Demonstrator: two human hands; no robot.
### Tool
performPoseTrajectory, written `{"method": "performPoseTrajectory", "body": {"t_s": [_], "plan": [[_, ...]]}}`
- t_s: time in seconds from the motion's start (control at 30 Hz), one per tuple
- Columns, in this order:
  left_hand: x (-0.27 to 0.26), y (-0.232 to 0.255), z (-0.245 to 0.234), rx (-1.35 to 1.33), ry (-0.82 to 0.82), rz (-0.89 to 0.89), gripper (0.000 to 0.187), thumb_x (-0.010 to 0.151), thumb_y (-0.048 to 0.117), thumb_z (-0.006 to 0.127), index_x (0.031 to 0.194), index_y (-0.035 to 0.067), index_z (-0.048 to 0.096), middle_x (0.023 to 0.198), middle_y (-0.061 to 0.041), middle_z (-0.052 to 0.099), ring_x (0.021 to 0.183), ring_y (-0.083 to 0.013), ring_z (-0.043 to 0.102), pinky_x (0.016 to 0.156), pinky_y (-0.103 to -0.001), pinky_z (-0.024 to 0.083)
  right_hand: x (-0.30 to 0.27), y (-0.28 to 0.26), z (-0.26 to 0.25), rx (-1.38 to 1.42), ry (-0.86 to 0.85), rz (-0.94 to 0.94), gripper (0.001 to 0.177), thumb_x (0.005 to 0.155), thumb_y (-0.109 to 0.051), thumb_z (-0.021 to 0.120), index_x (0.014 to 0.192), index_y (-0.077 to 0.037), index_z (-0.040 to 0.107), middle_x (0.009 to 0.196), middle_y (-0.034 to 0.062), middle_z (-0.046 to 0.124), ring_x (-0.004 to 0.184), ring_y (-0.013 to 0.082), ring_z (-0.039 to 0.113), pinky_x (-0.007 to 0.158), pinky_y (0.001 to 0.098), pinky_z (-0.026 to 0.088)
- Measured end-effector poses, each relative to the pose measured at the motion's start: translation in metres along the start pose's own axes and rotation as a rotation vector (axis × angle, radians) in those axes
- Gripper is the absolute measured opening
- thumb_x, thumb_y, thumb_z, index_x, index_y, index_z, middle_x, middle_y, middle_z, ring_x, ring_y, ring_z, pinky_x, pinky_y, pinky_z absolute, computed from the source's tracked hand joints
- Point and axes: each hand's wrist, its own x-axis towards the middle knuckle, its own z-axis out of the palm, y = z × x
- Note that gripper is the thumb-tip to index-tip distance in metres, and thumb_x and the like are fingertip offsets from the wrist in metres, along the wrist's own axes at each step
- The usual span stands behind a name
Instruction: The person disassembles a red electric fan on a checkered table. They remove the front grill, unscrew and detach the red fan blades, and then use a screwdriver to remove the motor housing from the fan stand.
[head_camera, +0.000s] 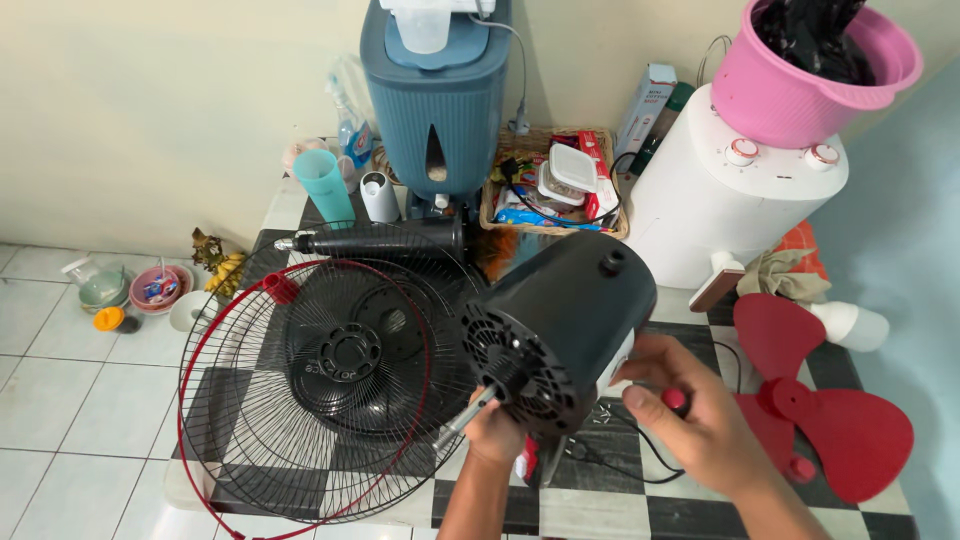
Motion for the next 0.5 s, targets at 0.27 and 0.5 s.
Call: {"method": "performPoseTrajectory", "body": {"t_s": [0.27, 0.5], "plan": [[0.021, 0.010, 0.000, 0.009, -0.162, -0.088, 0.068, 0.089, 0.046, 0.074, 0.130, -0.007, 0.066, 0.124, -0.018, 0.068, 0.116, -0.0308, 0.063, 0.105, -0.044, 0.049, 0.010, -0.013, -0.029, -0.025, 0.068, -0.234, 0.070, 0.083, -0.022, 0.079, 0.139, 0.002, 0.046, 0.120, 0.0126, 0.065, 0.111, 0.0146, 0.062, 0.094, 0.0270, 0.050], [0.044, 0.026, 0.007, -0.106, -0.224, -0.280, 0.070, 0.079, 0.038, 0.080, 0.135, 0.002, 0.060, 0.126, -0.013, 0.067, 0.117, -0.0284, 0.065, 0.109, -0.043, 0.049, 0.019, -0.028, -0.025, 0.068, -0.100, -0.285, 0.112, 0.067, -0.031, 0.095, 0.156, 0.002, 0.035, 0.134, 0.0123, 0.057, 0.122, 0.0199, 0.055, 0.100, 0.0331, 0.045]]}}
